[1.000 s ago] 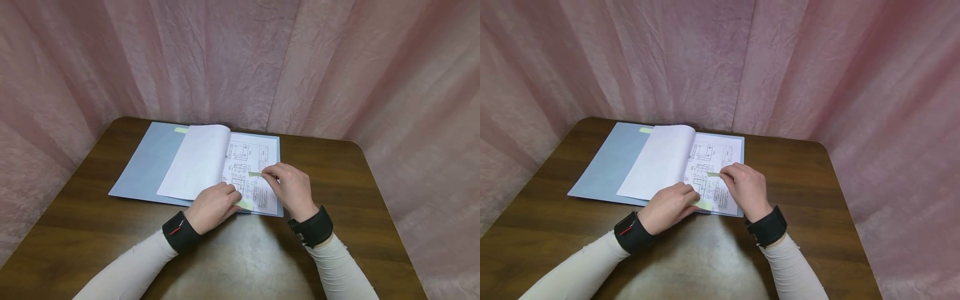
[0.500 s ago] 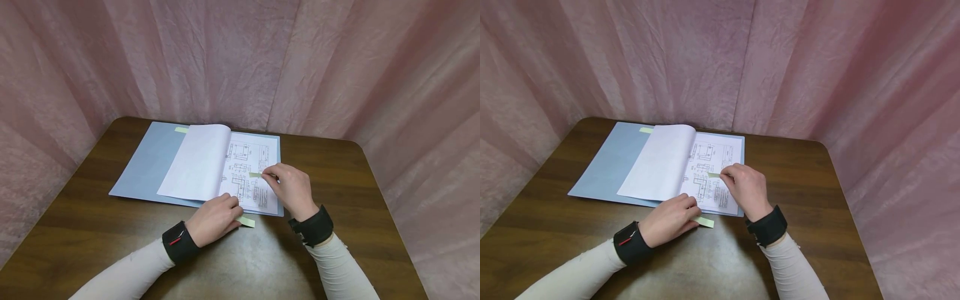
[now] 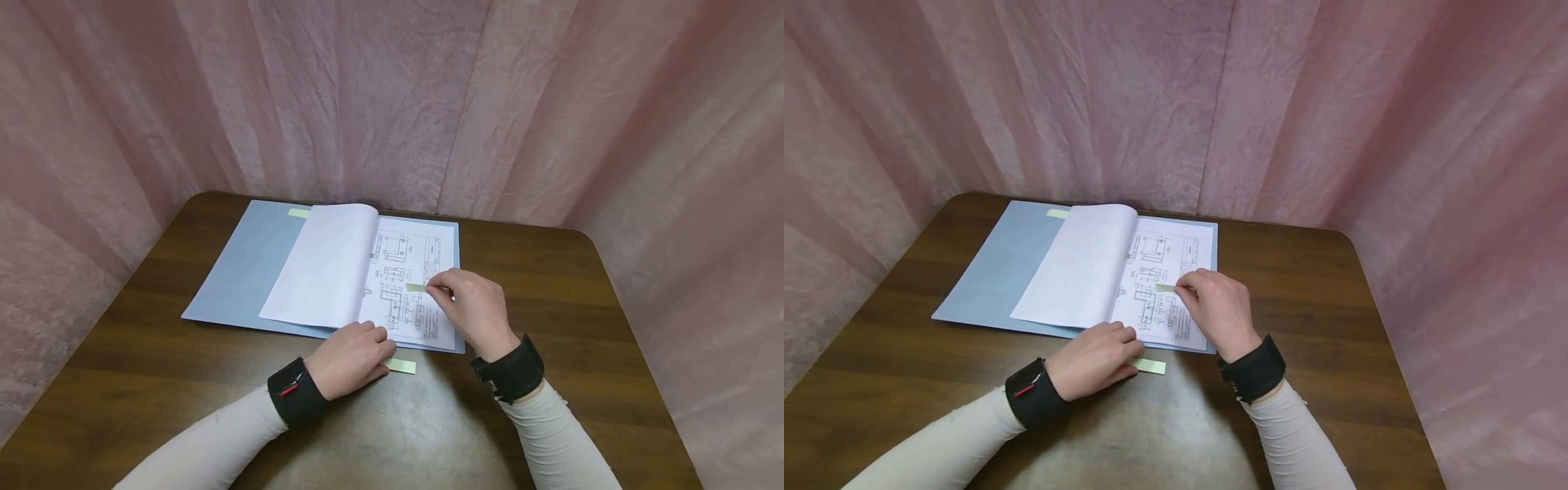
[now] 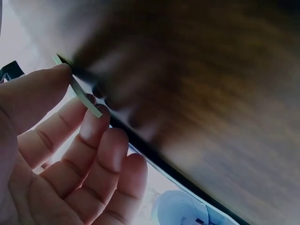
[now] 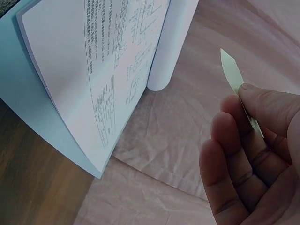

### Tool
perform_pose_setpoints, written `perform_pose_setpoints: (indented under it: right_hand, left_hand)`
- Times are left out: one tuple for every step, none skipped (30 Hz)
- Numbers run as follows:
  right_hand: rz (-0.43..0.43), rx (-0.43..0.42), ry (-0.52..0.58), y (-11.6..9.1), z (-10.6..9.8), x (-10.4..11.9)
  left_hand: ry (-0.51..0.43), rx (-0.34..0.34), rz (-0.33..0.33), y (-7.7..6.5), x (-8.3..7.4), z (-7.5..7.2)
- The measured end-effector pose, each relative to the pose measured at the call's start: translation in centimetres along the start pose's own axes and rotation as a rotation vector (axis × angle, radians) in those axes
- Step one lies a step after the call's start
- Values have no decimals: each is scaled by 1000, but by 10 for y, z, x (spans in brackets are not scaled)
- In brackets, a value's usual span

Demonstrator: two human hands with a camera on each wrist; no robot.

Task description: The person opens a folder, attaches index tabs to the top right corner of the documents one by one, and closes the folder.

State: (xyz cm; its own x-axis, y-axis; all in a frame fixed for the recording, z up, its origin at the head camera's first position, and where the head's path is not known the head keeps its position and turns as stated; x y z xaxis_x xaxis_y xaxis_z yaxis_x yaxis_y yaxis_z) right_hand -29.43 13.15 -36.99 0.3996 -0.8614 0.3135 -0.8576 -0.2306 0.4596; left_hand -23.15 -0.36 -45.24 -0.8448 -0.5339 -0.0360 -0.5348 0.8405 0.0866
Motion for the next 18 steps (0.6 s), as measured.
perform_pose_setpoints:
  right_hand:
    - [-1, 1, -3, 0, 0, 0]
    - [-1, 0, -1, 0, 0, 0]
    - [-1, 1, -4, 0, 0, 0]
    - [-1, 1, -5, 0, 0, 0]
    - [-1, 2, -6, 1, 0, 0]
    - [1, 4, -3, 1, 0, 0]
    - [2, 5, -4, 1, 0, 0]
    - [5, 7, -3, 1, 0, 0]
    - [7, 11, -5, 1, 1, -1]
    - [10, 13, -7, 1, 1, -1]
    - [11, 15, -10, 1, 2, -1]
    - [13, 15, -13, 1, 2, -1]
    - [13, 15, -17, 1, 2, -2]
    - [14, 15, -19, 1, 2, -2]
    - [14, 15, -22, 1, 3, -2]
    - [13, 14, -25, 1, 3, -2]
    - [12, 15, -25, 0, 3, -2]
    - [12, 15, -25, 0, 3, -3]
  left_hand:
    - [-6, 6, -2, 0, 1, 1]
    - [-15, 11, -4, 1, 1, 1]
    - [-23, 15, -5, 1, 2, 1]
    - [-28, 18, -6, 2, 2, 1]
    - [-34, 19, -7, 2, 2, 0]
    - [-39, 18, -8, 3, 3, 0]
    - [-42, 13, -7, 4, 3, -2]
    - [-43, 6, -8, 5, 3, -4]
    - [-41, -4, -10, 6, 4, -6]
    - [-37, -18, -12, 8, 5, -9]
    - [-29, -33, -15, 10, 6, -13]
    - [-23, -49, -19, 12, 7, -16]
    - [-17, -65, -26, 15, 8, -19]
    - [-11, -77, -32, 17, 10, -22]
    - [-7, -87, -41, 20, 12, -24]
    - [-1, -93, -48, 22, 13, -25]
    - [4, -95, -58, 25, 15, -25]
    - [5, -94, -67, 27, 17, -25]
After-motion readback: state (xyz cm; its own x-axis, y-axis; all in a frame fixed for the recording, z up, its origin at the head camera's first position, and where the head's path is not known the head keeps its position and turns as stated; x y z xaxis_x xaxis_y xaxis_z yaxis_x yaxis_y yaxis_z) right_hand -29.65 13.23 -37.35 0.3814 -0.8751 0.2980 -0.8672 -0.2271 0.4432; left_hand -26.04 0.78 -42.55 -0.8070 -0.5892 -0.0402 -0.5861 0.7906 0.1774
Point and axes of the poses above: each hand's wrist, its own y-axis towards the middle knuckle, its own z-axis out of the palm, x = y × z, the point moved 10 cm from there along y, towards the middle knuckle, and after that the axes turned 5 degrees about z, right-handed, at the moved point
